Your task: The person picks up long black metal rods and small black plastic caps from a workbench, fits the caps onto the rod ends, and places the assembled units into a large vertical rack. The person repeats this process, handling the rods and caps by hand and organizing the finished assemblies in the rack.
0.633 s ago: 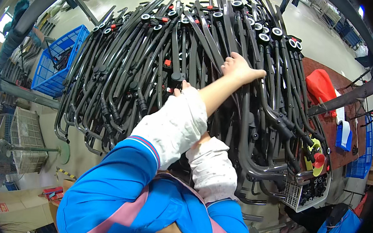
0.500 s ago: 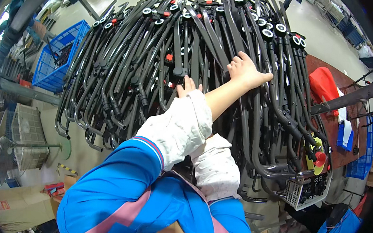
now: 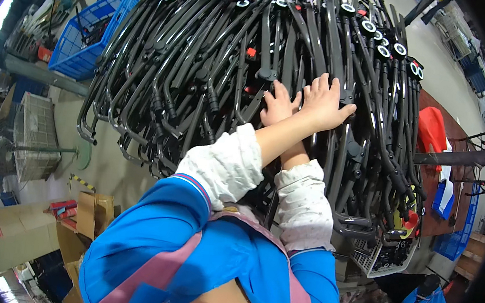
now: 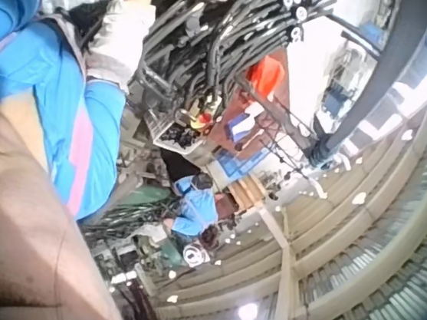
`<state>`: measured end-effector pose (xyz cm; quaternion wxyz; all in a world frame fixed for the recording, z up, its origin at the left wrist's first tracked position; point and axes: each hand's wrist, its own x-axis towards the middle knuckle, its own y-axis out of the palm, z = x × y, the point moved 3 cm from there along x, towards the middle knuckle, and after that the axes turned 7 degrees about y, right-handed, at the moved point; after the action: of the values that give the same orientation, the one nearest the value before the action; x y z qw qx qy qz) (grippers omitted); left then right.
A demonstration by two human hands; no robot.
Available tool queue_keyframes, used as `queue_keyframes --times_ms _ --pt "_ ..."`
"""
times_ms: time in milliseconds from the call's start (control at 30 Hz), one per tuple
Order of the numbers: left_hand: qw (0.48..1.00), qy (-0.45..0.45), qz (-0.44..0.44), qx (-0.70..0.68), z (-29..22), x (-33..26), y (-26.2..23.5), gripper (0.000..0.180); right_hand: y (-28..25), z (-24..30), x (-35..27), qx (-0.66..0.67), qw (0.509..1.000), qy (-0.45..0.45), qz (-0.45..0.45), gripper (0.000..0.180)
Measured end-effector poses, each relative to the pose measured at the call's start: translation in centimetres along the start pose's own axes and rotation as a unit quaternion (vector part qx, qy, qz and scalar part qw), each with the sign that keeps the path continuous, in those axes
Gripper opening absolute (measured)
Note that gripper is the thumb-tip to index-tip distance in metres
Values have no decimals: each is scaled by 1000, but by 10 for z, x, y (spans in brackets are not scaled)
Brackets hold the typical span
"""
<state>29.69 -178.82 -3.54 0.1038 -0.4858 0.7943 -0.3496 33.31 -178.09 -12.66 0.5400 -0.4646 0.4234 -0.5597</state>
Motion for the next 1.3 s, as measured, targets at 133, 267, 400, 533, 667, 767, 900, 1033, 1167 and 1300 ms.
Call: queue_keyframes --times_ms 133,267,400,533,667,767,900,1033,1167,1300 --pt "990 60 -103 73 42 -60 -47 67 8 1 -5 -109 993 -26 -38 53" --pt "979 -23 -169 110 134 -121 -114 47 7 0 4 -48 998 15 32 50" --pt "949 -98 -189 233 232 -185 -149 58 -3 8 0 -57 997 21 45 58" --pt "933 -182 -104 295 240 -185 -155 66 -5 11 1 -63 995 26 67 65" --pt "877 -241 -19 416 258 -169 -148 72 -7 10 0 -58 996 30 66 66" --pt "856 -266 18 443 274 -158 -154 67 -3 8 -1 -55 996 30 59 64" --pt "833 -309 91 450 300 -145 -160 45 -3 9 1 -52 997 26 54 63" --pt "869 -242 104 419 284 -141 -184 22 -2 7 -1 -48 997 35 55 61" --pt "949 -281 60 130 283 -148 -202 27 0 7 0 -49 997 30 53 61" --pt "941 -269 -6 -206 271 -146 -202 28 -1 12 -1 -58 997 30 46 53"
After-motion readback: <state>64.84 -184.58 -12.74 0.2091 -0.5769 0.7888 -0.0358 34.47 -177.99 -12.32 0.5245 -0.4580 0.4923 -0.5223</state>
